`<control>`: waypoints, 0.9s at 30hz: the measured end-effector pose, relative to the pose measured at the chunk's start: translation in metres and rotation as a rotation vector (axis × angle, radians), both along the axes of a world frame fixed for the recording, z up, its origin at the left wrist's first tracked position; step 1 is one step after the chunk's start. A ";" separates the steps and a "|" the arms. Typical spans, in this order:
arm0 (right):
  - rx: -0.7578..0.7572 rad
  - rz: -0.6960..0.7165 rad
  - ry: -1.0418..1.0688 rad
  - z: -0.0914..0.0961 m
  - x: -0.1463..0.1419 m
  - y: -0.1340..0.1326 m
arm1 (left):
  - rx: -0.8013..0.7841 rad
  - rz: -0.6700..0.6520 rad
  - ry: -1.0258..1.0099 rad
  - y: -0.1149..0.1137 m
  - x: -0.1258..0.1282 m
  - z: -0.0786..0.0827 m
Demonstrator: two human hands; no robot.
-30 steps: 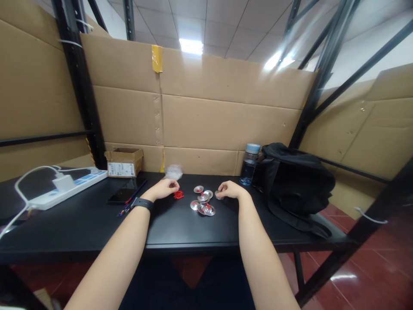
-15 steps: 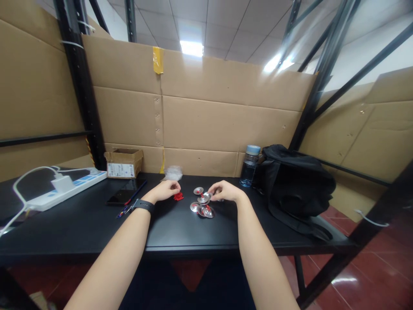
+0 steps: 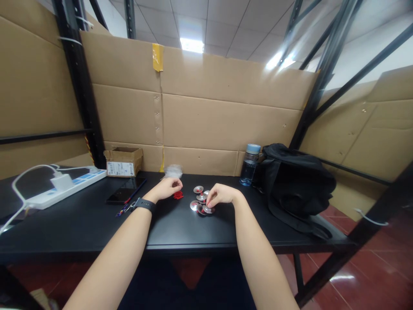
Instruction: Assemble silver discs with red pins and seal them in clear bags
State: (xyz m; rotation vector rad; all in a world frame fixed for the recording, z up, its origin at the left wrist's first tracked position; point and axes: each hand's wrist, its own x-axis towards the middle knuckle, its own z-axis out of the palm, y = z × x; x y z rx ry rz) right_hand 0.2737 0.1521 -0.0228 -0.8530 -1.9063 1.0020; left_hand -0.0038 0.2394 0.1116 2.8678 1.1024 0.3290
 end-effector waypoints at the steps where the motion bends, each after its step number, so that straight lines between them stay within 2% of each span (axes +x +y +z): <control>1: 0.005 -0.015 0.051 0.001 0.000 0.000 | 0.018 -0.013 -0.005 -0.003 0.003 0.000; 6: 0.055 -0.062 0.441 0.005 -0.012 0.003 | 0.039 -0.152 -0.090 -0.027 0.027 -0.008; 10: 0.085 -0.137 0.607 0.008 -0.028 0.010 | -0.036 -0.226 -0.135 -0.043 0.044 -0.020; 15: 0.085 -0.146 0.669 0.009 -0.042 0.015 | -0.052 -0.211 -0.232 -0.040 0.047 -0.025; 22: 0.070 -0.164 0.684 0.008 -0.046 0.014 | -0.078 -0.193 -0.202 -0.041 0.045 -0.023; 27: 0.104 -0.050 0.670 0.011 -0.050 0.008 | -0.099 -0.174 -0.232 -0.044 0.046 -0.023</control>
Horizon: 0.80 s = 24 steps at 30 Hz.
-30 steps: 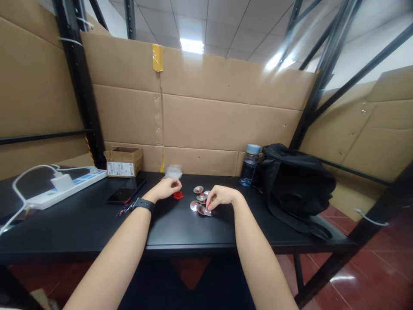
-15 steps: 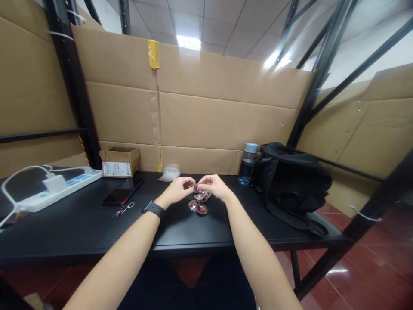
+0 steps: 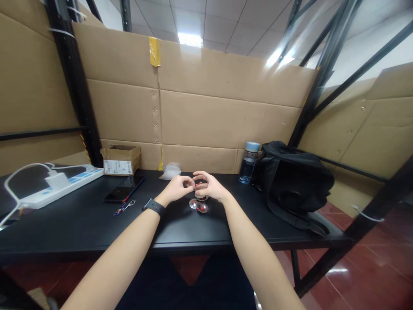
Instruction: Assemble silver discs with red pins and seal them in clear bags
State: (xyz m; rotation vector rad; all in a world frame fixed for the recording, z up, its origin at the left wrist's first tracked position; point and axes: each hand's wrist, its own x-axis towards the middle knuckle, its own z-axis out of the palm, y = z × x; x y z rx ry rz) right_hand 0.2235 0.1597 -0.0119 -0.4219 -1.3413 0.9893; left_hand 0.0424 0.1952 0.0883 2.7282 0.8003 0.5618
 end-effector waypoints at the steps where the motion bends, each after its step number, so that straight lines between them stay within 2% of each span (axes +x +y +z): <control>1: 0.011 0.015 -0.005 0.001 -0.002 0.000 | 0.002 0.003 -0.006 0.000 0.000 0.000; 7: 0.019 -0.059 -0.059 0.003 -0.010 0.001 | 0.004 0.013 -0.009 -0.001 -0.001 0.005; 20: -0.003 -0.199 -0.166 0.001 -0.003 0.007 | 0.047 0.085 0.094 0.007 -0.013 0.016; 22: -0.025 -0.262 -0.178 0.001 0.004 0.006 | 0.080 0.128 0.098 0.010 -0.018 0.020; 24: -0.045 -0.384 -0.240 0.000 0.014 0.005 | 0.127 0.183 0.114 0.014 -0.025 0.025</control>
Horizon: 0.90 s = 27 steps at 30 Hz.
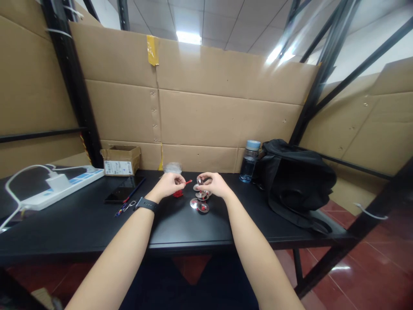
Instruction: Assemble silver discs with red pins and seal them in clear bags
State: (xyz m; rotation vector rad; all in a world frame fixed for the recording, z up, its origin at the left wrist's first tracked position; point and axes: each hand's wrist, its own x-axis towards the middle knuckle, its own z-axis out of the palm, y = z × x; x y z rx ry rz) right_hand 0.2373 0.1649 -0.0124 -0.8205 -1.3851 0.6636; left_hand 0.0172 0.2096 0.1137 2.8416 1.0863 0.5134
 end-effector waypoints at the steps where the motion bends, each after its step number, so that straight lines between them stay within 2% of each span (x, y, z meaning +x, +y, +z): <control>1: -0.015 -0.074 -0.043 -0.002 0.006 0.000 | 0.021 0.029 0.014 0.003 -0.005 0.003; 3: -0.068 -0.194 -0.137 -0.007 0.017 0.001 | 0.045 0.078 0.057 0.010 -0.014 0.007; 7: -0.204 -0.240 -0.275 -0.018 0.035 0.005 | 0.063 0.135 0.155 0.022 -0.030 0.014; 9: -0.245 -0.227 -0.322 -0.023 0.042 0.006 | 0.086 0.155 0.196 0.025 -0.034 0.015; 15: -0.325 -0.074 -0.353 -0.034 0.056 0.009 | 0.182 0.160 0.243 0.031 -0.032 0.008; 20: -0.351 -0.095 -0.384 -0.038 0.061 0.010 | 0.159 0.176 0.290 0.029 -0.027 0.002; 27: -0.424 -0.111 -0.402 -0.037 0.062 0.006 | 0.163 0.146 0.268 0.027 -0.025 0.003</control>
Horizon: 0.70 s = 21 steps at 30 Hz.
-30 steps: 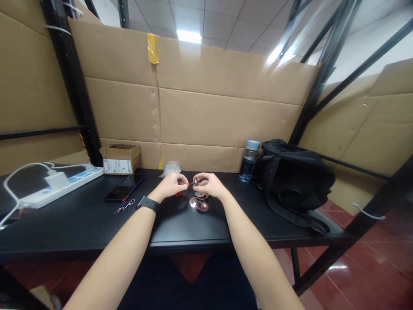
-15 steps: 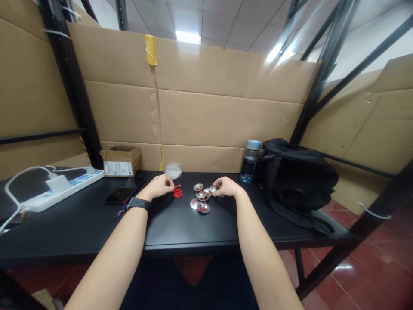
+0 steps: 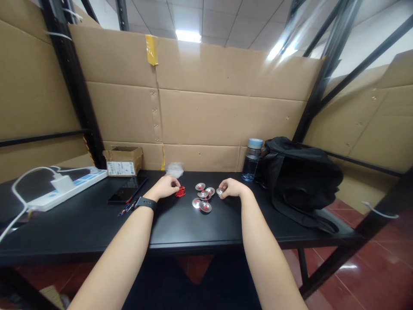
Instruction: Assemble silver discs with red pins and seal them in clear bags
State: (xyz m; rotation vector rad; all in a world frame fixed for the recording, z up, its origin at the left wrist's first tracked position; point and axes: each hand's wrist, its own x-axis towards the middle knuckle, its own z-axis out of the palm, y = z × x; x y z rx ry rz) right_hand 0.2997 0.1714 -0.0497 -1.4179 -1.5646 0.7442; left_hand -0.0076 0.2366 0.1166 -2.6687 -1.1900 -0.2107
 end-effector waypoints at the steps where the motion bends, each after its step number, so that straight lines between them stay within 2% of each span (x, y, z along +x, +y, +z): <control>1: -0.006 -0.006 -0.008 0.000 0.000 -0.001 | -0.002 -0.007 -0.007 -0.001 0.001 0.000; 8: -0.003 0.016 -0.079 0.000 0.002 -0.003 | -0.091 -0.025 -0.117 -0.006 0.009 -0.004; 10: 0.085 -0.001 -0.068 0.005 -0.003 -0.005 | -0.081 -0.056 -0.117 -0.008 0.013 -0.006; 12: 0.237 -0.020 -0.048 0.012 -0.013 -0.006 | -0.067 -0.101 -0.116 -0.012 0.018 -0.010; 15: 0.396 0.051 -0.057 0.024 -0.035 -0.006 | -0.062 -0.155 -0.102 -0.017 0.025 -0.015; 18: 0.368 0.168 -0.092 0.030 -0.055 -0.005 | -0.075 -0.186 -0.065 -0.019 0.029 -0.020; 21: 0.334 0.164 -0.132 0.031 -0.063 -0.004 | -0.079 -0.195 -0.055 -0.020 0.031 -0.020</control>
